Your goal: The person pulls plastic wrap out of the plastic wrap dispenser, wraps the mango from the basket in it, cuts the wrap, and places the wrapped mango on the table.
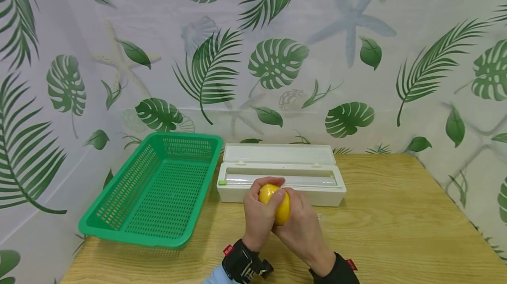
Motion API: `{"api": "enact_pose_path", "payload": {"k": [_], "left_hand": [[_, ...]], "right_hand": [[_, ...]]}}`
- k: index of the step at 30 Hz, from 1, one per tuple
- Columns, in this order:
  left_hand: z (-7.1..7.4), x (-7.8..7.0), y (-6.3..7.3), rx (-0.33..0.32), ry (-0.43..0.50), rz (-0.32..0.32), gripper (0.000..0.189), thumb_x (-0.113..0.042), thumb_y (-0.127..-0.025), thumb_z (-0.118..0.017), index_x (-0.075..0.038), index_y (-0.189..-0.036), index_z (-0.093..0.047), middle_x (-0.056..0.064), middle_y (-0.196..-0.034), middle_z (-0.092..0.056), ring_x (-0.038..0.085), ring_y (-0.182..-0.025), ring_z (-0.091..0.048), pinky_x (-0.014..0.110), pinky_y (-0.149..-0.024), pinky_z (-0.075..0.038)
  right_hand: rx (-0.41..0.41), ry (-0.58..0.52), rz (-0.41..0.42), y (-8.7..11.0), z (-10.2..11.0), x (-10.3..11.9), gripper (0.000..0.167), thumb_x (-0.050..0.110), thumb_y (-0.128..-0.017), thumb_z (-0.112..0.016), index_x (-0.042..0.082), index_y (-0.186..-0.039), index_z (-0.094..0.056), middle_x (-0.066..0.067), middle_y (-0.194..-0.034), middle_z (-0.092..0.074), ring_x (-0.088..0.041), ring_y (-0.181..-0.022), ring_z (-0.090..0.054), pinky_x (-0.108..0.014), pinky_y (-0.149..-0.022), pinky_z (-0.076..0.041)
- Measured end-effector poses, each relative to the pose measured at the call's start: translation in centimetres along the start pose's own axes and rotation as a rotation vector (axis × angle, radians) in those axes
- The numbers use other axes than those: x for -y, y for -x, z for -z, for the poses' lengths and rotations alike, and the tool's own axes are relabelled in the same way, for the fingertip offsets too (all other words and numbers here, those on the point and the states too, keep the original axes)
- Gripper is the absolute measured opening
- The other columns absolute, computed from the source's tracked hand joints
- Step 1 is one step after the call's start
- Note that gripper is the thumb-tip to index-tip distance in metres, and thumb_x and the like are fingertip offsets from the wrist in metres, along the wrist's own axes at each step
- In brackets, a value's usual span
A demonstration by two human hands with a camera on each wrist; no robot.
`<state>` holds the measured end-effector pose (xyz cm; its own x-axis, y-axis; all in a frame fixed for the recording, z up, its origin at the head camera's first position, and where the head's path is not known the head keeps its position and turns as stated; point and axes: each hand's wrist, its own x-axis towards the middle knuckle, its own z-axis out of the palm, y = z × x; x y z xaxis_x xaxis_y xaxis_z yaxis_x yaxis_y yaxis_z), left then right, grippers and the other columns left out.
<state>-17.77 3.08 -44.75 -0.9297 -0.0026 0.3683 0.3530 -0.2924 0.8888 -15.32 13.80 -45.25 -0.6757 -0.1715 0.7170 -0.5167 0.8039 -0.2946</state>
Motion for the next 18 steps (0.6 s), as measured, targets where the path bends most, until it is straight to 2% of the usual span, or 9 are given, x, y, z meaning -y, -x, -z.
{"api": "enact_pose_path", "payload": {"k": [5, 8, 13, 15, 18], "left_hand": [[0.5, -0.5, -0.2, 0.082, 0.025, -0.088, 0.026, -0.004, -0.085, -0.068, 0.002, -0.109, -0.062, 0.023, -0.110, -0.068, 0.023, -0.099, -0.064, 0.031, -0.083, -0.052], [0.8, -0.6, -0.3, 0.120, 0.035, -0.176, 0.023, -0.002, -0.084, -0.068, 0.005, -0.105, -0.062, 0.028, -0.104, -0.068, 0.020, -0.097, -0.067, 0.030, -0.082, -0.054], [1.0, -0.6, -0.5, 0.176, 0.079, -0.316, 0.019, -0.001, -0.083, -0.067, 0.011, -0.096, -0.059, 0.023, -0.097, -0.070, 0.021, -0.096, -0.070, 0.036, -0.086, -0.056], [1.1, -0.8, -0.6, 0.201, 0.100, -0.347, 0.018, -0.001, -0.083, -0.067, 0.011, -0.092, -0.059, 0.022, -0.094, -0.069, 0.021, -0.097, -0.070, 0.040, -0.090, -0.055], [1.1, -1.2, -0.7, 0.246, 0.122, -0.386, 0.016, -0.002, -0.083, -0.067, 0.011, -0.088, -0.058, 0.027, -0.089, -0.065, 0.018, -0.096, -0.069, 0.043, -0.093, -0.054]], "right_hand": [[0.061, -0.107, -0.056, -0.2, 0.4, 0.4, 0.080, 0.016, -0.054, -0.096, -0.008, -0.118, -0.054, -0.016, -0.102, -0.063, -0.023, -0.084, -0.058, -0.032, -0.067, -0.057], [0.073, -0.185, -0.057, -0.2, 0.6, 0.3, 0.079, 0.012, -0.054, -0.095, -0.007, -0.119, -0.054, -0.014, -0.102, -0.063, -0.020, -0.082, -0.058, -0.029, -0.066, -0.056], [0.115, -0.303, -0.064, -0.3, 0.9, 0.2, 0.074, 0.005, -0.053, -0.088, -0.005, -0.118, -0.054, -0.008, -0.097, -0.061, -0.013, -0.077, -0.054, -0.024, -0.062, -0.052], [0.147, -0.353, -0.079, -0.4, 1.0, 0.2, 0.072, 0.004, -0.054, -0.085, -0.003, -0.118, -0.054, -0.006, -0.096, -0.060, -0.011, -0.075, -0.053, -0.023, -0.060, -0.050], [0.222, -0.459, -0.125, -0.4, 1.4, 0.2, 0.069, 0.003, -0.057, -0.082, 0.001, -0.119, -0.053, -0.004, -0.094, -0.059, -0.008, -0.072, -0.053, -0.023, -0.058, -0.050]]}}
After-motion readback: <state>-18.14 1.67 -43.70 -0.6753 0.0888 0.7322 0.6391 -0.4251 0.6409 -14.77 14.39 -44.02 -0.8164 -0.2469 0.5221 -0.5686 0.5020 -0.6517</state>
